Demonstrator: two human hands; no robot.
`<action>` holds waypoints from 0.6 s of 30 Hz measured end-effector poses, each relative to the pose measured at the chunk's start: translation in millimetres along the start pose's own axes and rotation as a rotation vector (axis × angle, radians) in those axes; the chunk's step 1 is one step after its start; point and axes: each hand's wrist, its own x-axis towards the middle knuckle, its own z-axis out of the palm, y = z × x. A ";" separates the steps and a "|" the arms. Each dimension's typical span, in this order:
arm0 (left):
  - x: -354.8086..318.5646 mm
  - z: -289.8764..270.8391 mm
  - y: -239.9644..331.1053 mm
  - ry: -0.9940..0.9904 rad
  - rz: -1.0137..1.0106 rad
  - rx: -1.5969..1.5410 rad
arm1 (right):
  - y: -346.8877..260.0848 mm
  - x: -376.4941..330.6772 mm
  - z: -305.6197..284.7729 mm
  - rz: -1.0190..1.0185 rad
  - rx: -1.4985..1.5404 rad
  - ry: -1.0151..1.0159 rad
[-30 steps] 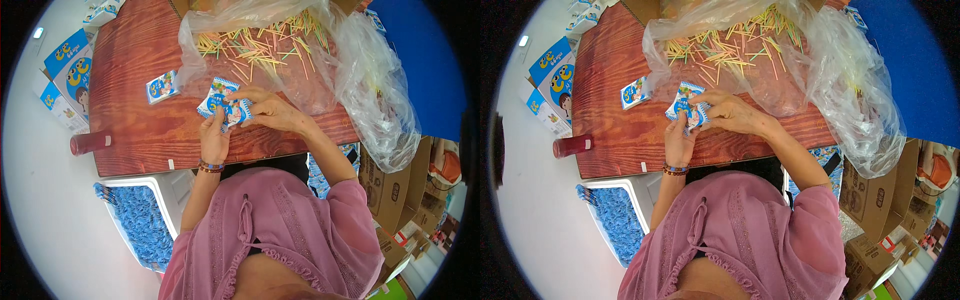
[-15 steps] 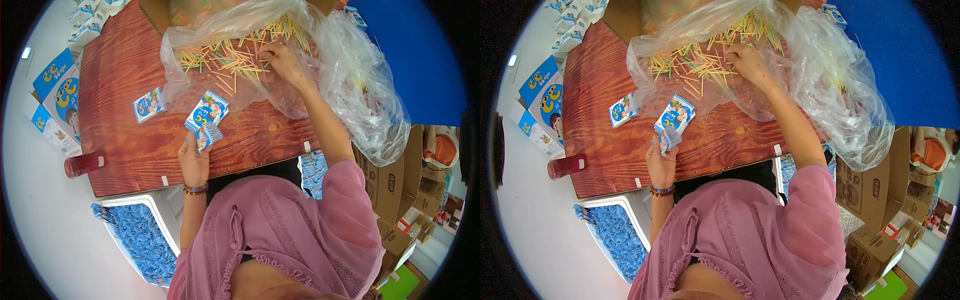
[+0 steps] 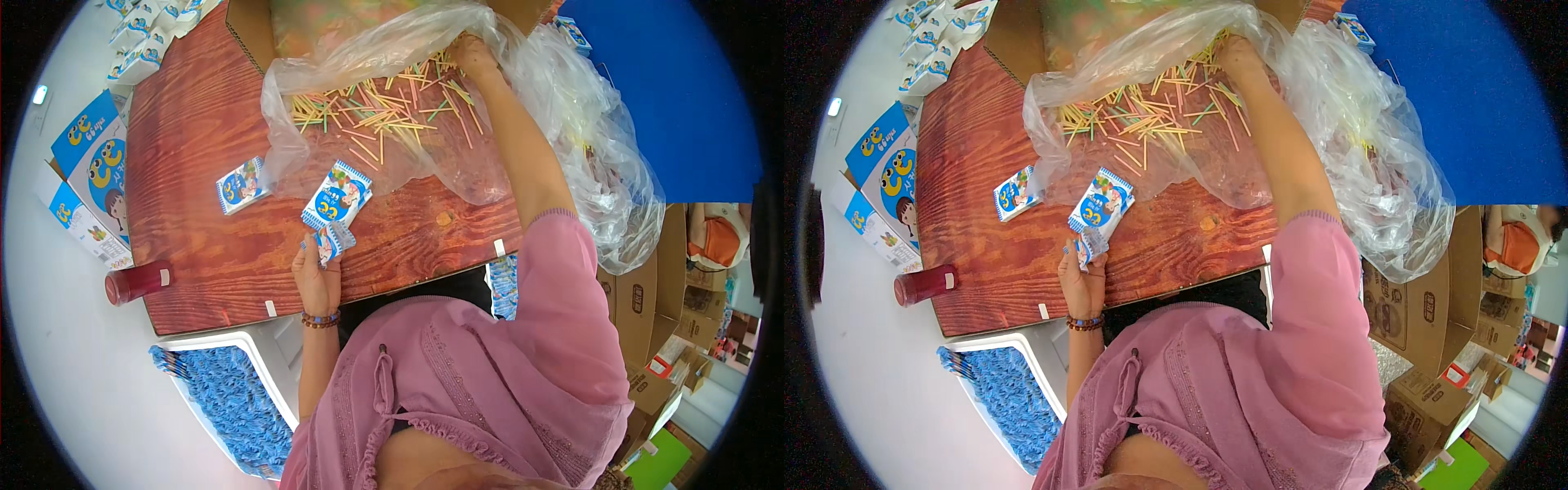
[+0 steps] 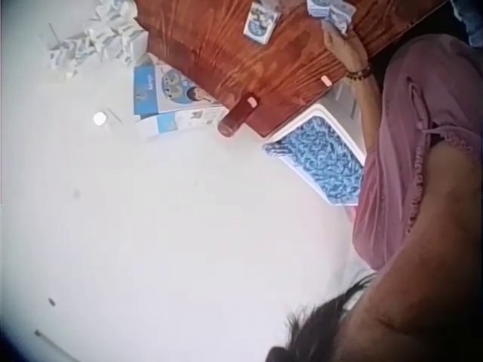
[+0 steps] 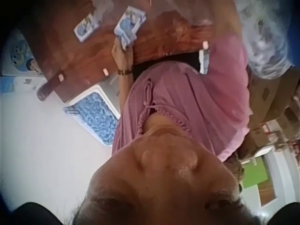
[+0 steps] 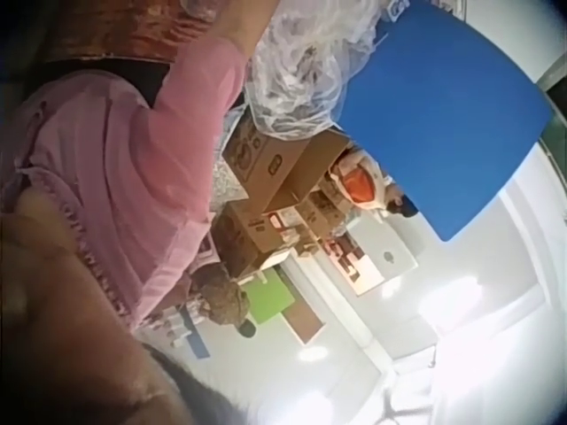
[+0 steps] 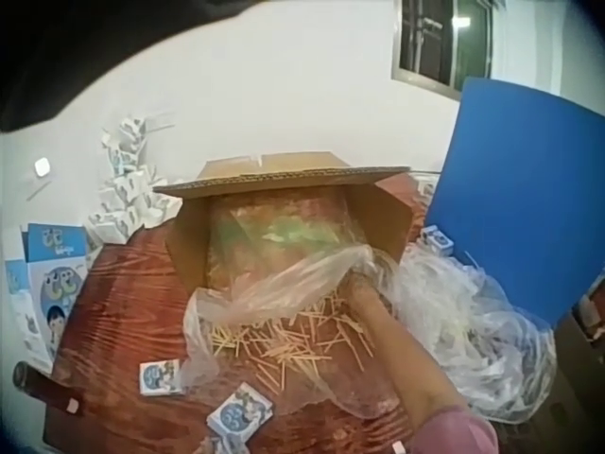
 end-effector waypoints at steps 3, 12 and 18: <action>5.3 -0.4 -2.7 -0.036 -0.031 -0.022 | 24.8 29.5 25.7 0.098 0.092 -0.104; 5.6 -8.8 -3.3 -0.048 -0.019 -0.025 | -23.7 23.7 6.9 0.359 0.143 -0.257; 3.7 -13.1 -3.7 -0.046 -0.007 -0.012 | -0.4 45.2 31.9 0.010 0.084 -0.485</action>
